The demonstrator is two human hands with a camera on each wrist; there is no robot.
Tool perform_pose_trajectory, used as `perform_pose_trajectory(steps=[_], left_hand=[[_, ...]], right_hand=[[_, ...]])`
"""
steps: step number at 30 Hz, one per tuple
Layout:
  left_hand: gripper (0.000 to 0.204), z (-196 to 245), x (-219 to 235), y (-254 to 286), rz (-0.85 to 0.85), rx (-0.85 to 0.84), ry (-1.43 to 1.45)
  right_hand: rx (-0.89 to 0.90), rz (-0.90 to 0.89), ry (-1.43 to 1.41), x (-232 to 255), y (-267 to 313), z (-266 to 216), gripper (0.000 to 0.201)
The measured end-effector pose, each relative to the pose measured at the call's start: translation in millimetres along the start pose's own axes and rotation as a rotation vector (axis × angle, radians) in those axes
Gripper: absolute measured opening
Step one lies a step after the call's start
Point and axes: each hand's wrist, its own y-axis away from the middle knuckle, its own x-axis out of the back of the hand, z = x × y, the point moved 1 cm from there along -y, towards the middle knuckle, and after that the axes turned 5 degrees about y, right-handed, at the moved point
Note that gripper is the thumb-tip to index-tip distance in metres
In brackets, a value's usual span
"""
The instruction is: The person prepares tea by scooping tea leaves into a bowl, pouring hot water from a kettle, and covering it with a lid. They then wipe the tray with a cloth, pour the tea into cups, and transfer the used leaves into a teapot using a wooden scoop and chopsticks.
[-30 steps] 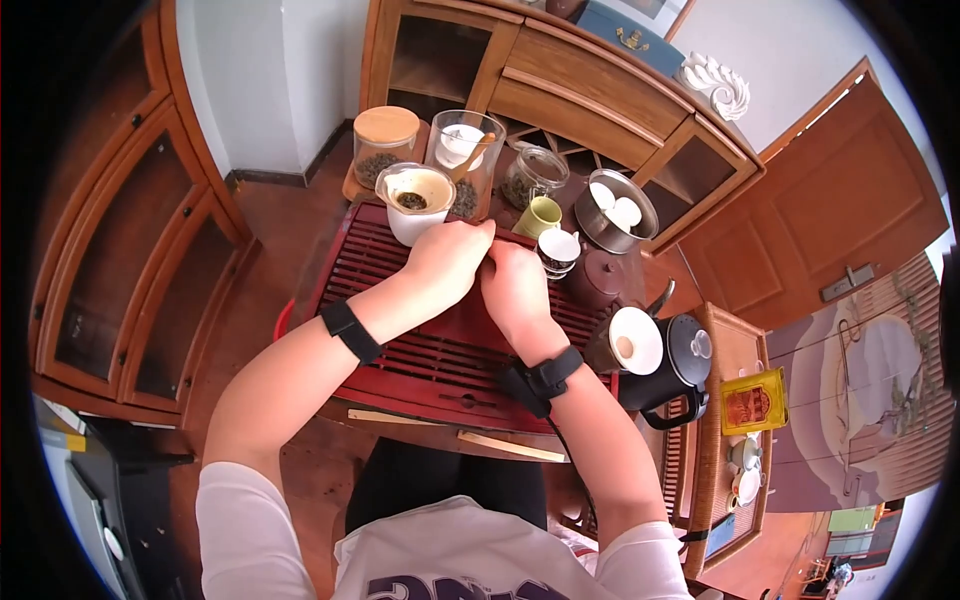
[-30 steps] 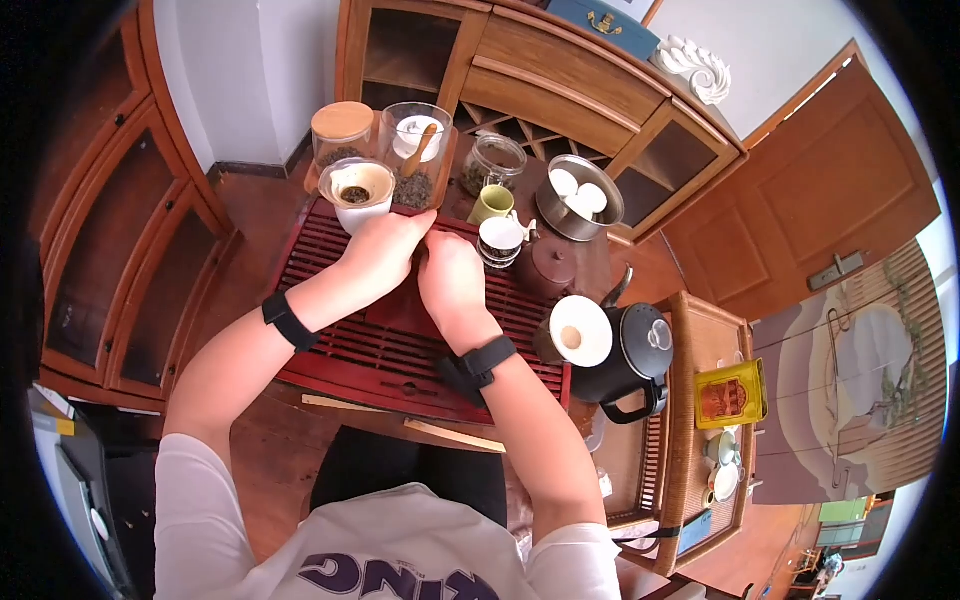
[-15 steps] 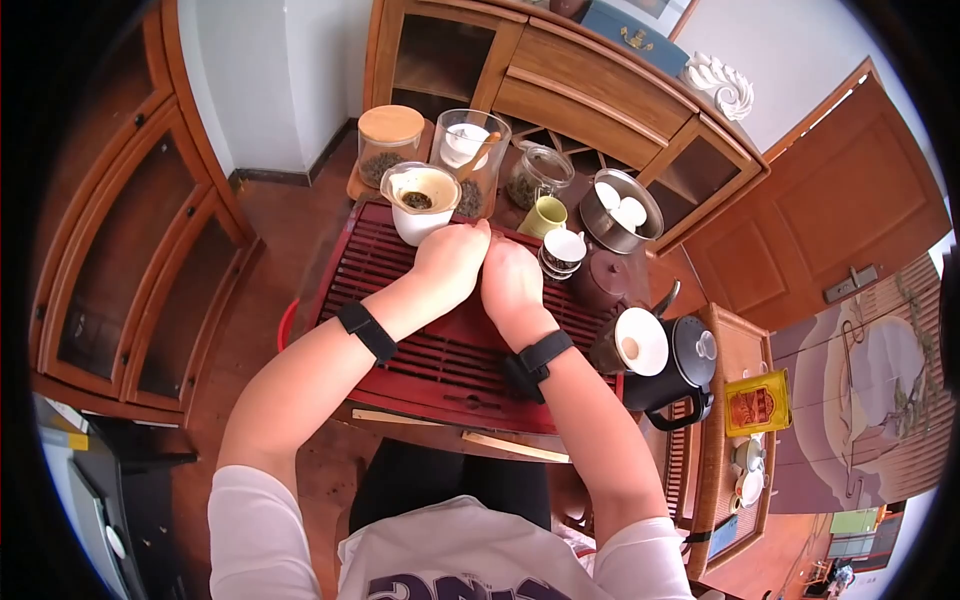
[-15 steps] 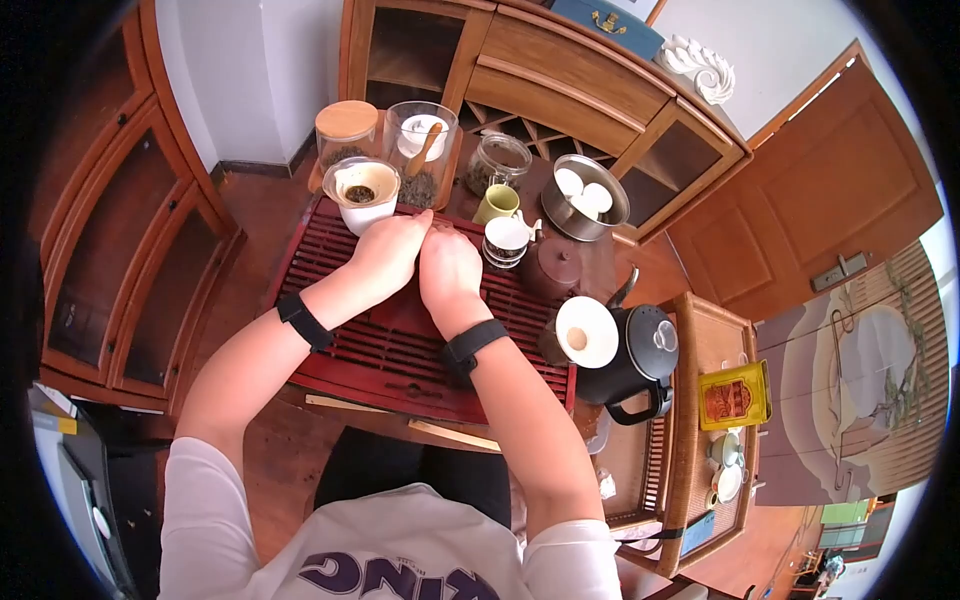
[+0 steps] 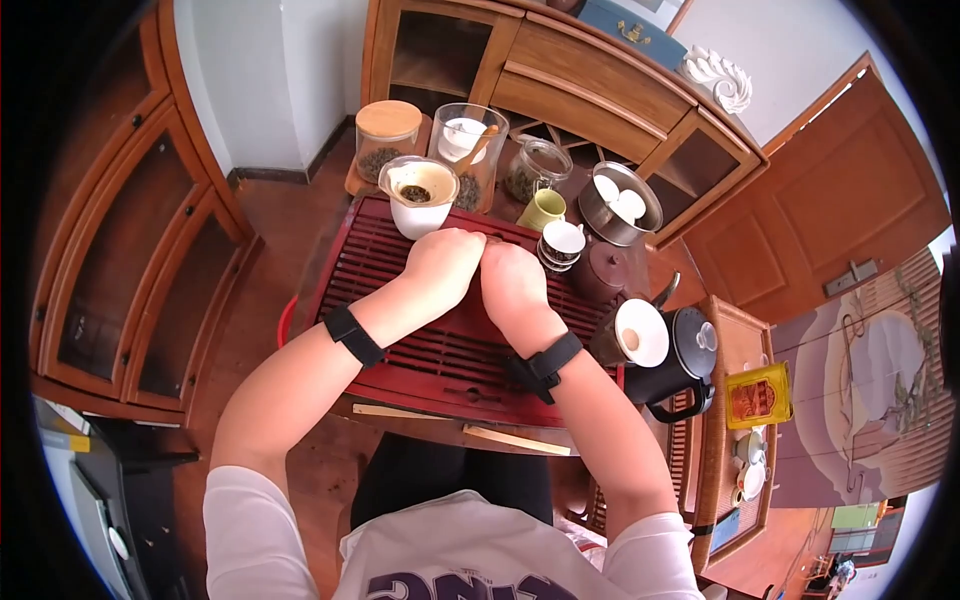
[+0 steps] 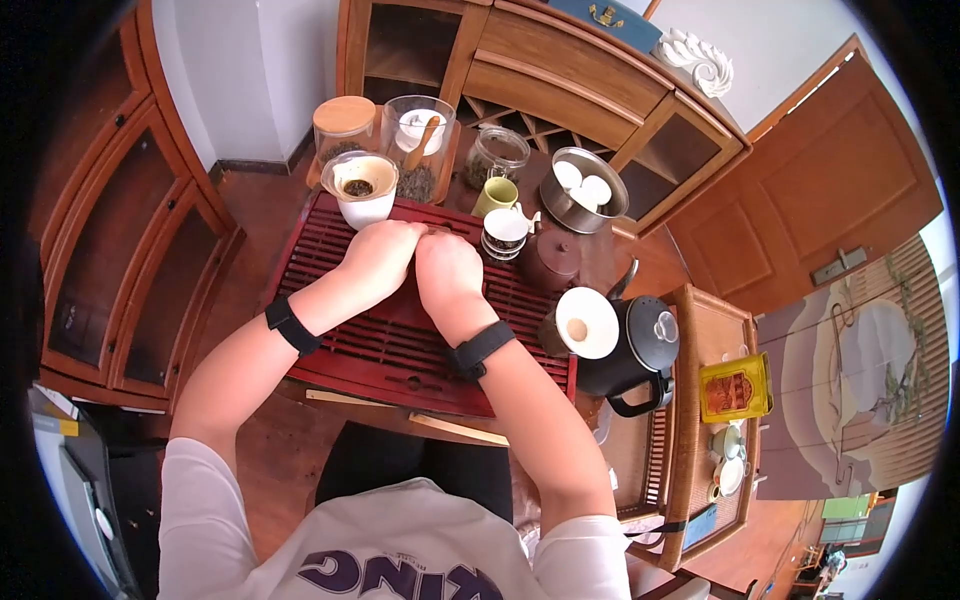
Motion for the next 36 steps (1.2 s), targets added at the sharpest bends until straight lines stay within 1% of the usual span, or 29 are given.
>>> perform_pose_trajectory(steps=[2, 5, 7, 9, 13, 15, 17, 19, 21, 23, 24, 25, 27, 28, 33, 35, 36], left_hand=[[0.014, 0.6, 0.8, 3.1, -0.014, 0.004, -0.002], [0.011, 7.6, 9.1, 11.7, -0.019, -0.041, -0.019], [0.011, 14.6, 18.9, 18.5, -0.155, 0.006, -0.047], [0.011, 13.9, 16.2, 28.7, -0.16, -0.019, -0.057], [0.01, 20.9, 20.3, 44.7, -0.168, -0.065, -0.057], [0.009, 29.9, 27.7, 52.1, -0.208, -0.055, -0.074], [0.008, 37.2, 32.1, 61.6, -0.247, -0.044, -0.09], [0.008, 43.3, 34.4, 73.0, -0.268, -0.077, -0.075], [0.009, 50.5, 36.8, 84.4, -0.295, -0.098, -0.085], [0.011, 56.7, 38.4, 93.6, -0.248, -0.143, -0.08], [0.017, 59.6, 38.6, 97.8, -0.298, -0.123, -0.097], [0.017, 62.9, 39.2, 102.5, -0.307, -0.126, -0.097], [0.024, 68.6, 40.5, 110.6, -0.24, -0.153, -0.123], [0.03, 70.8, 39.6, 113.7, -0.247, -0.15, -0.156], [0.031, 77.3, 40.7, 124.7, -0.213, -0.176, -0.146], [0.031, 81.7, 44.7, 128.9, -0.22, -0.185, -0.122], [0.031, 83.9, 46.4, 130.6, -0.221, -0.196, -0.124]], right_hand=[[0.017, -0.012, -0.002, 1.4, 5.3, -0.5, 0.011], [0.049, -0.024, 0.006, 4.9, 15.7, -1.4, 0.011], [0.063, -0.022, 0.013, 2.4, 22.9, 0.4, 0.01], [0.167, 0.143, -0.053, -3.1, 34.2, 1.2, 0.011], [0.162, 0.122, -0.059, -2.3, 54.2, -2.9, 0.01], [0.189, 0.199, -0.116, -2.5, 65.4, -4.9, 0.011], [0.194, 0.205, -0.105, 1.8, 78.2, -9.0, 0.011], [0.197, 0.21, -0.095, 4.3, 91.5, -13.5, 0.01], [0.21, 0.269, -0.057, 5.6, 105.8, -18.4, 0.011], [0.213, 0.275, -0.026, 11.9, 118.6, -21.3, 0.014], [0.229, 0.295, -0.01, 13.3, 123.9, -22.5, 0.016], [0.244, 0.314, 0.006, 15.3, 129.5, -24.1, 0.018], [0.224, 0.283, -0.025, 16.5, 138.2, -27.7, 0.021], [0.199, 0.301, -0.026, 12.8, 141.0, -29.6, 0.022], [0.144, 0.315, -0.103, 18.1, 153.1, -32.8, 0.024], [0.128, 0.205, -0.124, 26.8, 161.3, -35.2, 0.028], [0.121, 0.231, -0.138, 23.0, 164.9, -36.5, 0.032]])
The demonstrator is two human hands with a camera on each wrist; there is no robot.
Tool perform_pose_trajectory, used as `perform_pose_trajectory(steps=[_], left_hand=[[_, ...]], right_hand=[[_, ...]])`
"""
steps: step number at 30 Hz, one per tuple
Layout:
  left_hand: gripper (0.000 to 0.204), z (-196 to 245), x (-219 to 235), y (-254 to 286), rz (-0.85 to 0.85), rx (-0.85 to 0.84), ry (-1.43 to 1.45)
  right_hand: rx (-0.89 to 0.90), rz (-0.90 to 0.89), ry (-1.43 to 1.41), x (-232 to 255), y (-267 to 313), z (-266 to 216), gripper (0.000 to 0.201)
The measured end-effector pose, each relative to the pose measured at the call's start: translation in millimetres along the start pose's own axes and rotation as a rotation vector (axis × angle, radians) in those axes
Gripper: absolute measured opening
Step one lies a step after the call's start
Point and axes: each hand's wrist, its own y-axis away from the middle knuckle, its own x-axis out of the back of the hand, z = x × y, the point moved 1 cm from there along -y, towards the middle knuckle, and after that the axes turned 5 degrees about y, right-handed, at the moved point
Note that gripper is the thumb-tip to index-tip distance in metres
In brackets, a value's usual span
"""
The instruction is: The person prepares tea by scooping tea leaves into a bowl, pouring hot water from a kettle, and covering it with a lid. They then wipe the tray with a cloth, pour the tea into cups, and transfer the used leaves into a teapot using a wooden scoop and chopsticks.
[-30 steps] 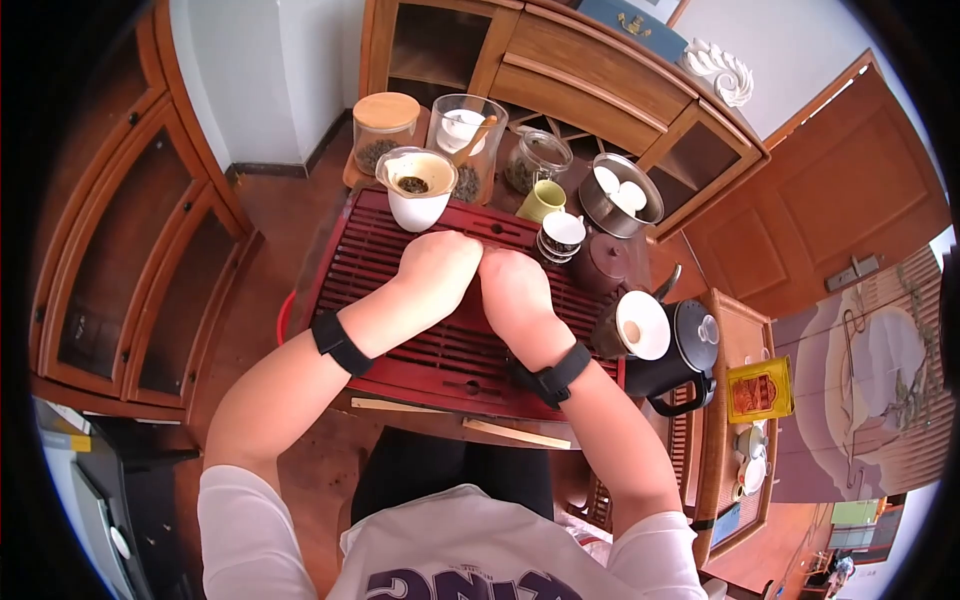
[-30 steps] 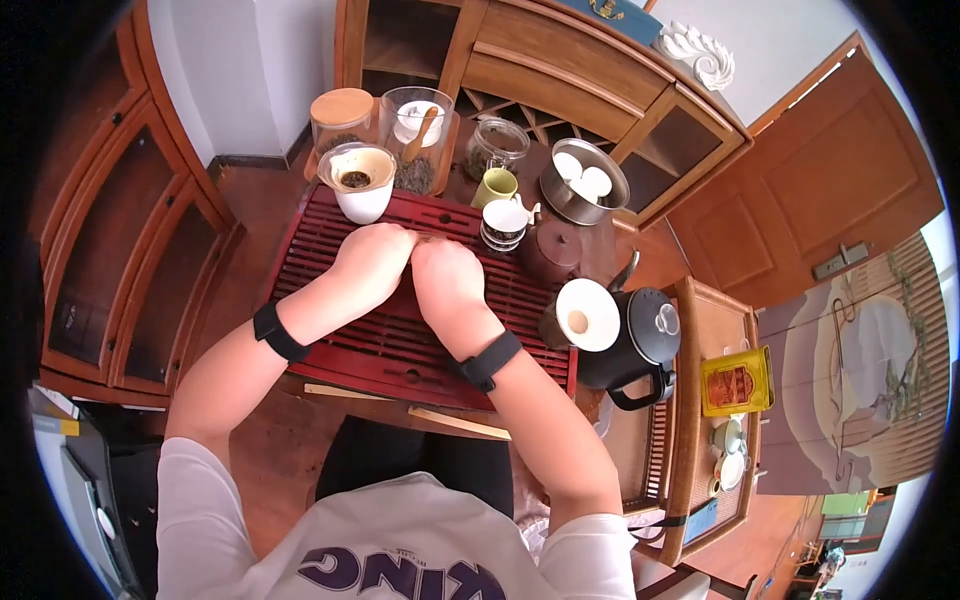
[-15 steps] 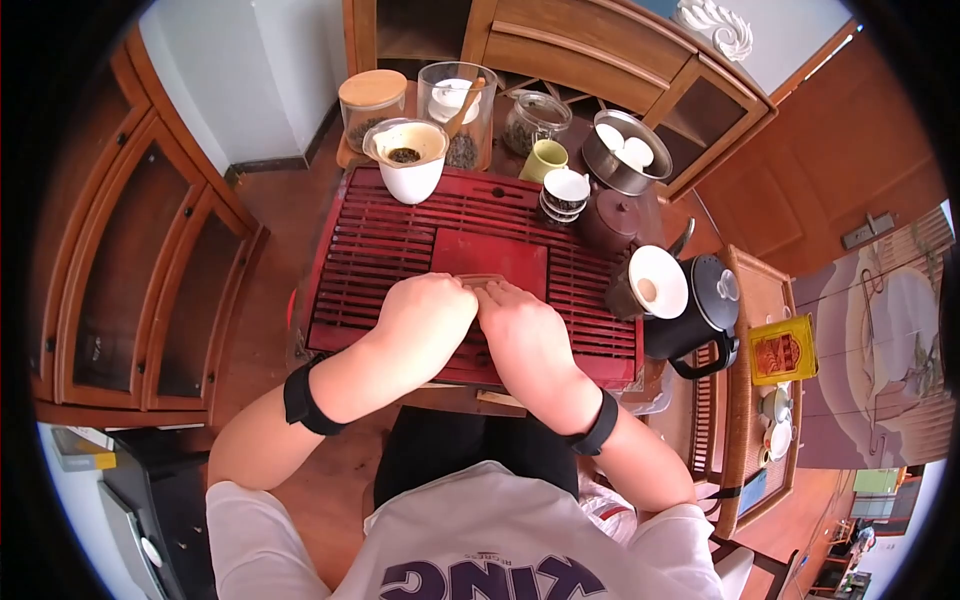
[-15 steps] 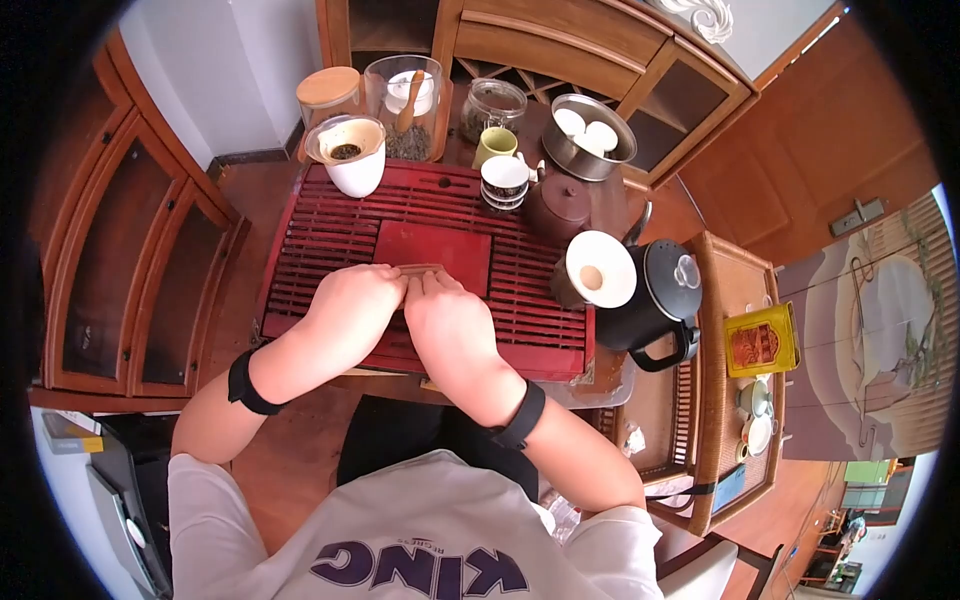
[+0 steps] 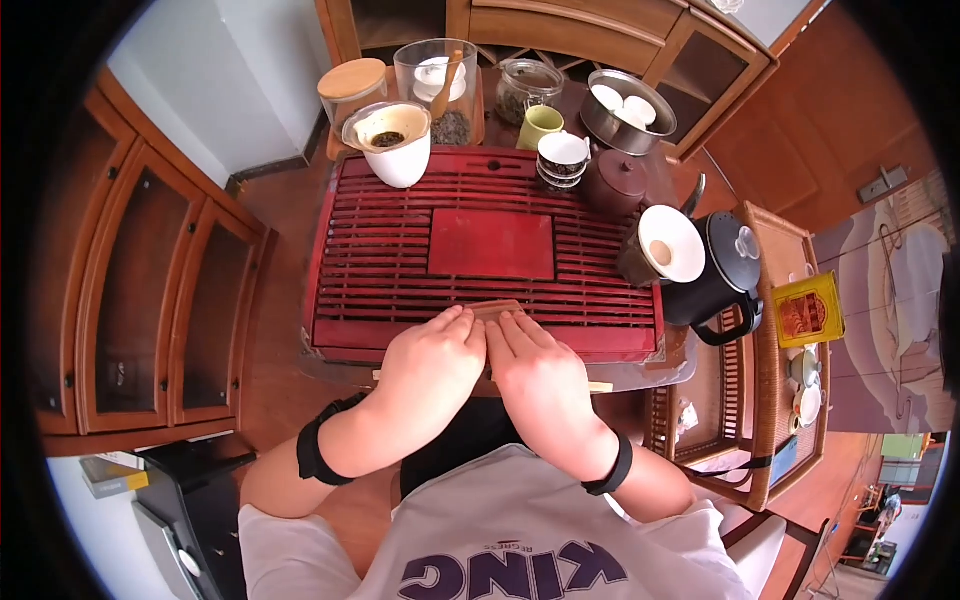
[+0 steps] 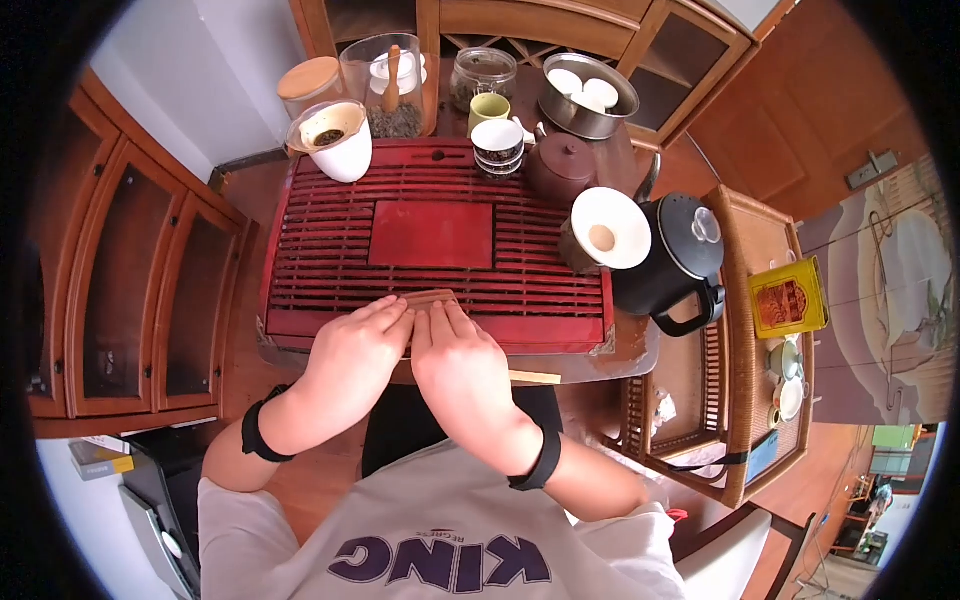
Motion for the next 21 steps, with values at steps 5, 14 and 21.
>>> perform_pose_trajectory(steps=[5, 14, 21], left_hand=[[0.033, 11.2, 2.8, 8.4, -0.023, -0.028, 0.0], [0.034, 32.0, 15.2, 4.8, 0.012, -0.111, -0.095], [0.026, -1.2, 17.2, -77.6, -0.025, -0.118, -0.16]], right_hand=[[-0.039, -0.006, -0.006, 6.2, 15.3, -8.6, 0.037], [-0.062, -0.076, -0.2, 35.5, 15.0, 12.6, 0.029], [-0.179, 0.225, -0.175, 1.8, -26.8, 53.0, 0.03]])
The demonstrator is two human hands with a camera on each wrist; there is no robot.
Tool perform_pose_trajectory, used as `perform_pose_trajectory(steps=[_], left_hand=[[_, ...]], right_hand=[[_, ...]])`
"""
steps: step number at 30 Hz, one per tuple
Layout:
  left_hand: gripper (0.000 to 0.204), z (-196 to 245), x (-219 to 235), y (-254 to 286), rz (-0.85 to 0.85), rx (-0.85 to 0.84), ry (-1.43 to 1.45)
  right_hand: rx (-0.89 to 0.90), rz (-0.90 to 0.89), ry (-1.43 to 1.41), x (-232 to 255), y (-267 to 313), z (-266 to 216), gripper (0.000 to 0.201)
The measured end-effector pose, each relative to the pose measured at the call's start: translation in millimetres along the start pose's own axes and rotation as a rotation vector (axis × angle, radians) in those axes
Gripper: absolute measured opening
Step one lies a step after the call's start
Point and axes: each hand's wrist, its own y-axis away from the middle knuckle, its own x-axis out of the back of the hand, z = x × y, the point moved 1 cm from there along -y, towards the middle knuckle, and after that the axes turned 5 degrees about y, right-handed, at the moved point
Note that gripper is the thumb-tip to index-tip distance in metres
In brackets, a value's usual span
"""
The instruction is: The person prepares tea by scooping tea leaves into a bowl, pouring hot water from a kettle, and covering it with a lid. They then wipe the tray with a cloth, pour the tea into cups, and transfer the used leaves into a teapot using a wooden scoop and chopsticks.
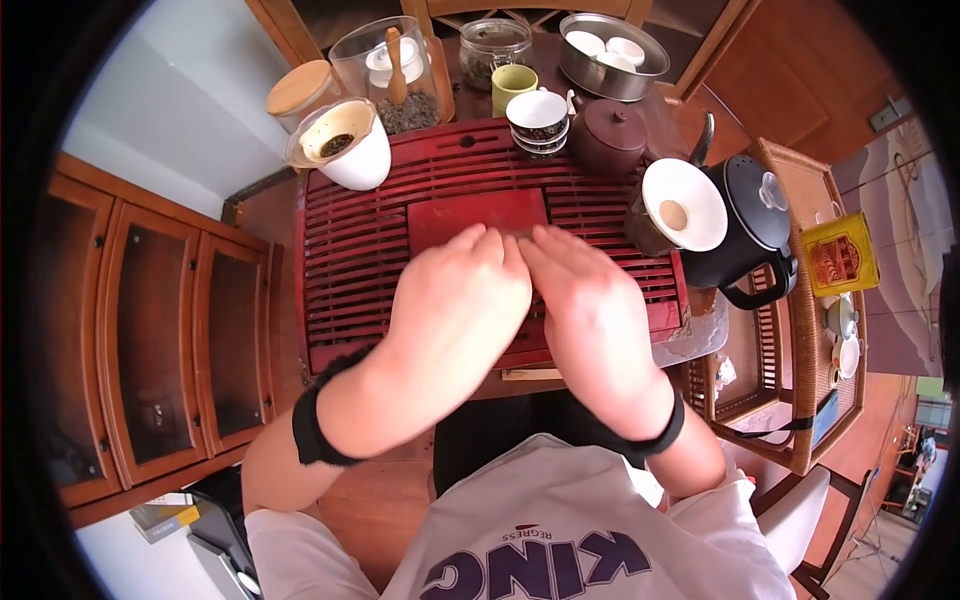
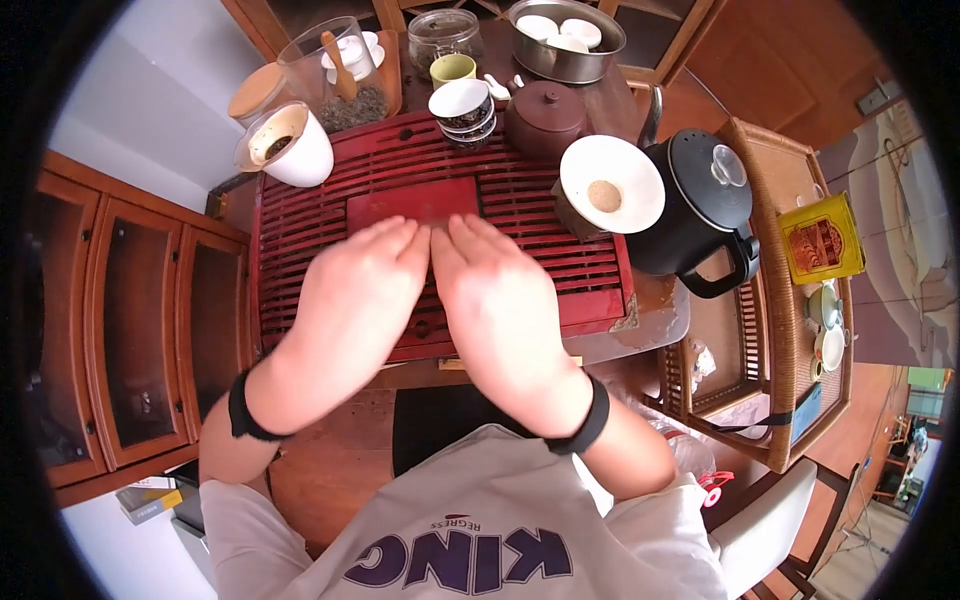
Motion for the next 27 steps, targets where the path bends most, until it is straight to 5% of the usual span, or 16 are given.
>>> perform_pose_trajectory(steps=[7, 9, 27], left_hand=[[0.026, -26.9, -19.8, -35.4, -0.236, 0.025, 0.048], [0.027, -27.3, -26.8, -26.0, -0.142, -0.054, 0.017], [0.035, 18.1, 1.4, 28.0, -0.189, -0.169, 0.133]], right_hand=[[0.019, -0.124, 0.083, -23.5, -24.2, 21.8, 0.024], [-0.018, -0.318, 0.079, -20.0, -20.7, 18.7, 0.037], [-0.007, -0.515, 0.018, 34.1, 23.0, -19.8, 0.045]])
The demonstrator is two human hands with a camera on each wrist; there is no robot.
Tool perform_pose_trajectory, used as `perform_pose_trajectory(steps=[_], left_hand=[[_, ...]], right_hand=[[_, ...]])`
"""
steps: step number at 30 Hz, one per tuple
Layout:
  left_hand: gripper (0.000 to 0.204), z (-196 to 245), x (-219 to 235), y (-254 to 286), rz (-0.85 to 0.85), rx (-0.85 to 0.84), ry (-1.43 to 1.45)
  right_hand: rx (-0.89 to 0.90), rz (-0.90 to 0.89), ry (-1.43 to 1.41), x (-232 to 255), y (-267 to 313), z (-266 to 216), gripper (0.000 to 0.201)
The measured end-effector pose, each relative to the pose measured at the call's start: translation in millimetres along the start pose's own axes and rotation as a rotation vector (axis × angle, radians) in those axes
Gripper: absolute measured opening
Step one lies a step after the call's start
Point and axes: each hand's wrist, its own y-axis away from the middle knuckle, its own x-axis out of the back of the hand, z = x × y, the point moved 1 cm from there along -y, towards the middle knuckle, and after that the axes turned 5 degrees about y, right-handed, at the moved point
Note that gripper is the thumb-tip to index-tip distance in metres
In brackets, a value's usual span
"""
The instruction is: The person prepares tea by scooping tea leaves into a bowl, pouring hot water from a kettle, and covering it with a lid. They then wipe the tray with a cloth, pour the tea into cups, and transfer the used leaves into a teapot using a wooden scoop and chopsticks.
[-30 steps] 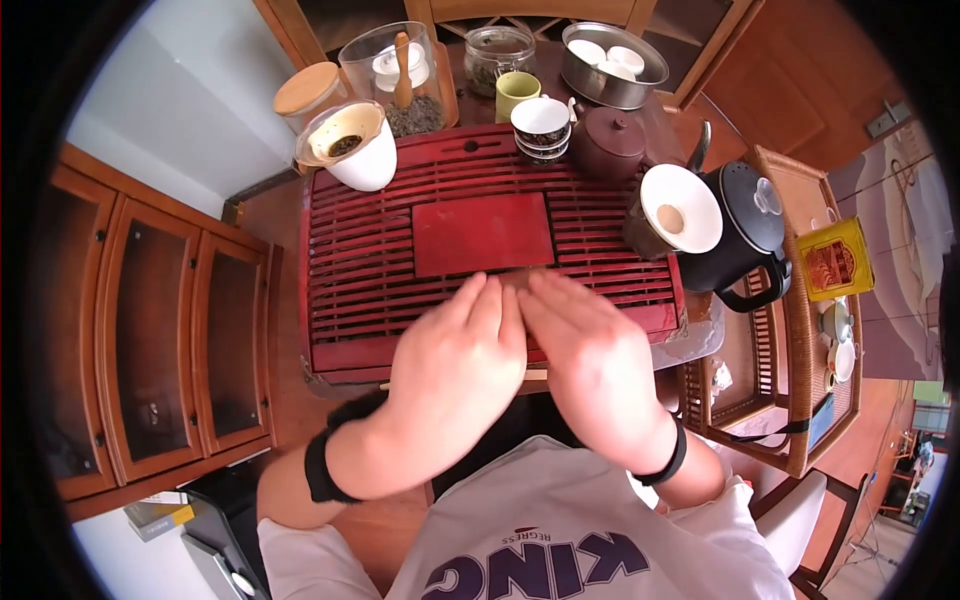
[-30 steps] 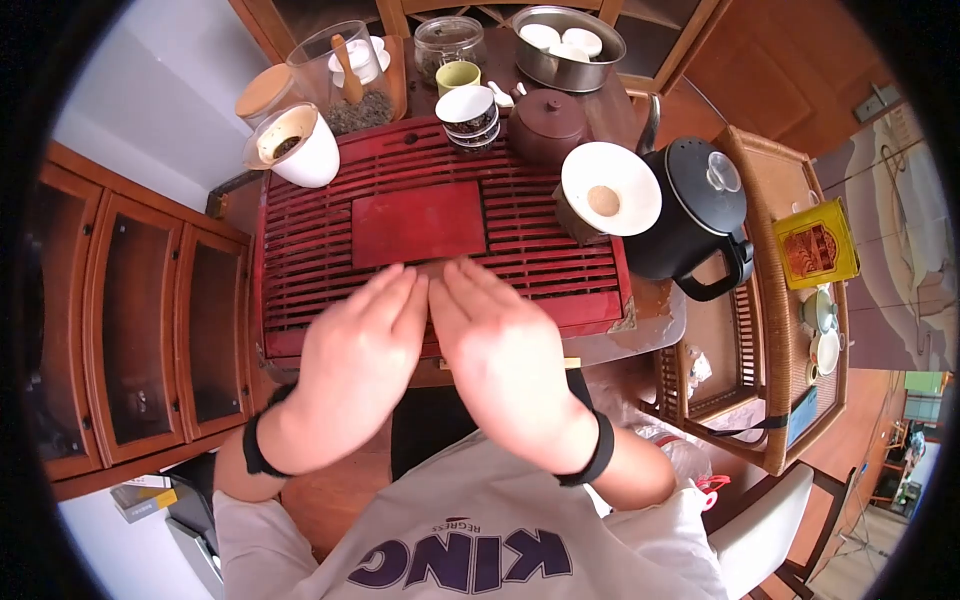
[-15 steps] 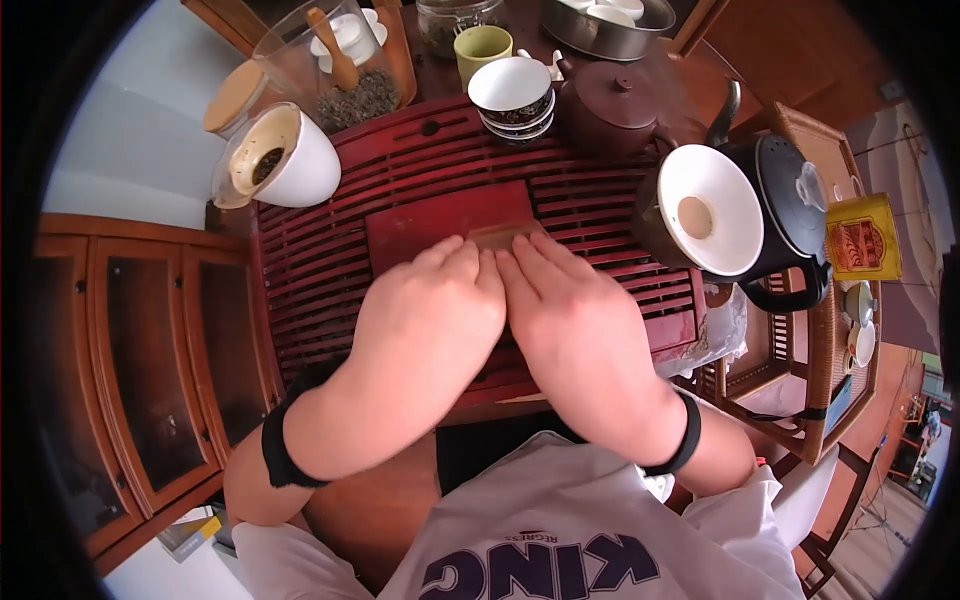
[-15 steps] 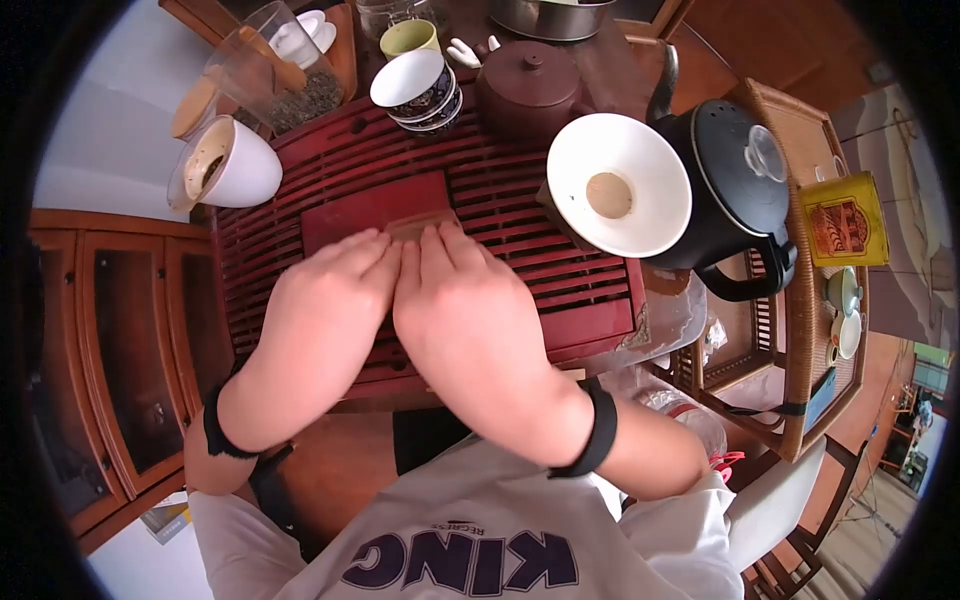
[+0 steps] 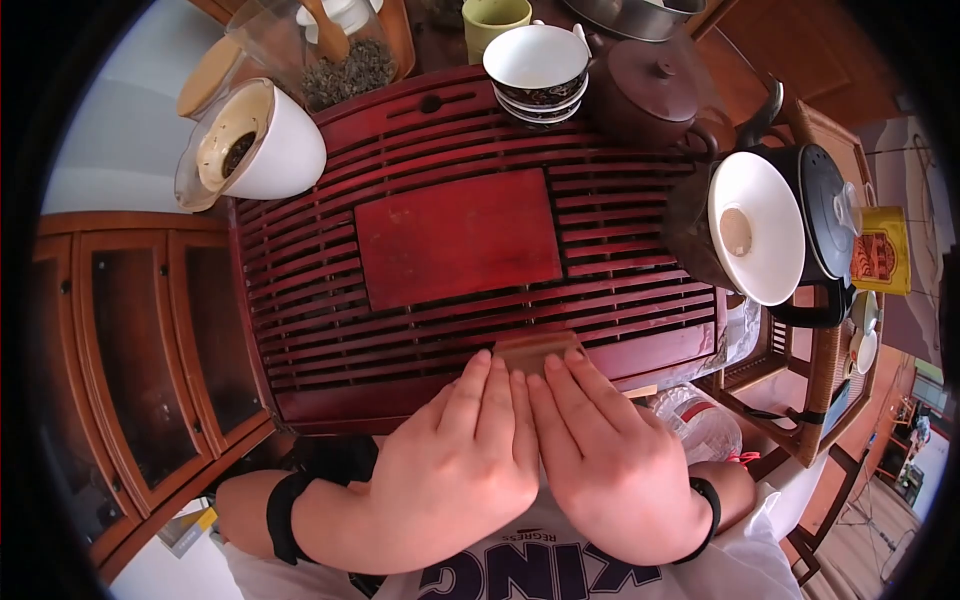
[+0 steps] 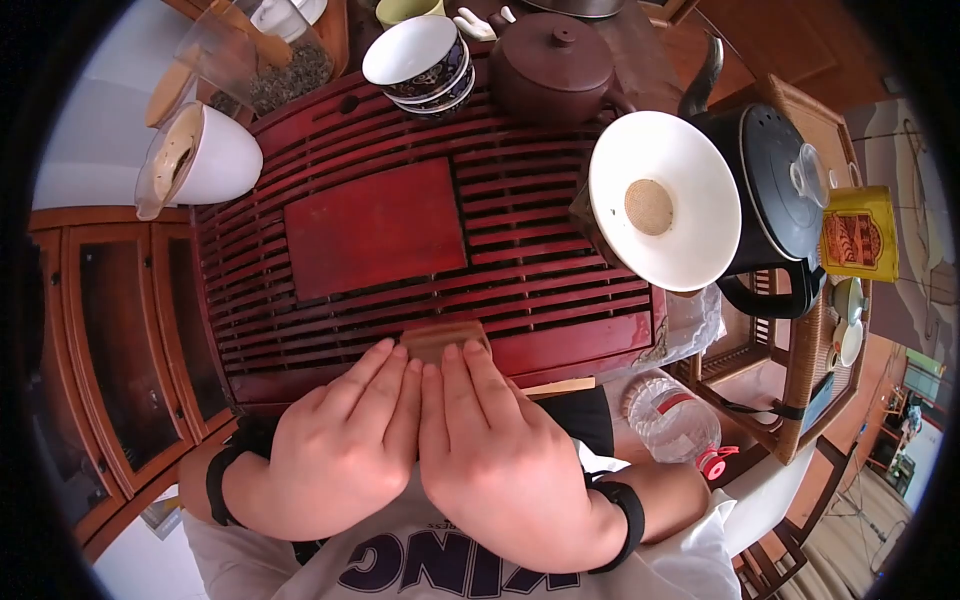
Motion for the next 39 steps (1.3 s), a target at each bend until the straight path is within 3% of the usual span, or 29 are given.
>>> perform_pose_trajectory(steps=[3, 5, 7, 8, 9, 11, 14, 23, 25, 29, 31, 35, 37, 39], left_hand=[[0.039, -11.3, 6.4, -6.9, 0.032, -0.06, -0.031], [0.034, -27.3, 13.1, -21.4, 0.189, 0.054, -0.141], [0.039, -47.3, 15.2, -33.8, 0.127, 0.157, -0.16], [0.042, -59.9, 10.9, -38.5, 0.12, 0.15, -0.166], [0.024, -72.6, 1.8, -43.2, 0.225, 0.05, -0.24], [0.025, -82.0, -5.3, -43.2, 0.156, 0.032, -0.209], [0.042, -73.6, -8.1, -35.6, 0.059, 0.101, -0.143], [0.042, -45.0, 2.3, -18.9, -0.062, 0.024, -0.035], [0.041, -44.1, 2.8, -18.1, -0.016, 0.017, -0.02], [0.037, -61.1, 16.2, -49.3, 0.084, 0.104, -0.117], [0.035, -75.5, 13.9, -63.6, -0.047, 0.073, -0.052], [0.034, -81.7, -8.3, -69.0, -0.074, 0.033, -0.11], [0.034, -79.7, -13.3, -66.0, -0.073, 0.045, -0.085], [0.032, -77.4, -17.4, -60.6, 0.049, 0.028, -0.172]], right_hand=[[0.013, 0.128, -0.102, 7.5, -17.3, 9.5, 0.046], [-0.014, 0.236, -0.108, 8.9, -41.5, 13.5, 0.045], [0.006, 0.248, -0.077, 1.6, -68.3, 22.0, 0.044], [0.004, 0.248, -0.077, -4.7, -78.9, 24.0, 0.044], [0.002, 0.234, -0.03, -13.1, -88.3, 25.9, 0.043], [0.0, 0.211, 0.019, -22.8, -92.3, 27.3, 0.042], [0.019, 0.134, 0.159, -27.9, -86.4, 22.5, 0.043], [0.031, -0.017, 0.121, -4.2, -57.1, 10.0, 0.044], [0.026, -0.061, 0.024, 3.7, -56.4, 11.9, 0.044], [-0.043, 0.153, 0.057, 12.2, -82.0, 25.4, 0.043], [-0.064, 0.114, 0.16, 5.3, -88.7, 33.3, 0.046], [-0.085, 0.015, 0.162, -13.5, -90.9, 43.7, 0.048], [-0.052, 0.044, 0.225, -19.8, -85.3, 41.2, 0.05], [-0.049, 0.052, 0.255, -21.1, -81.9, 37.1, 0.049]])
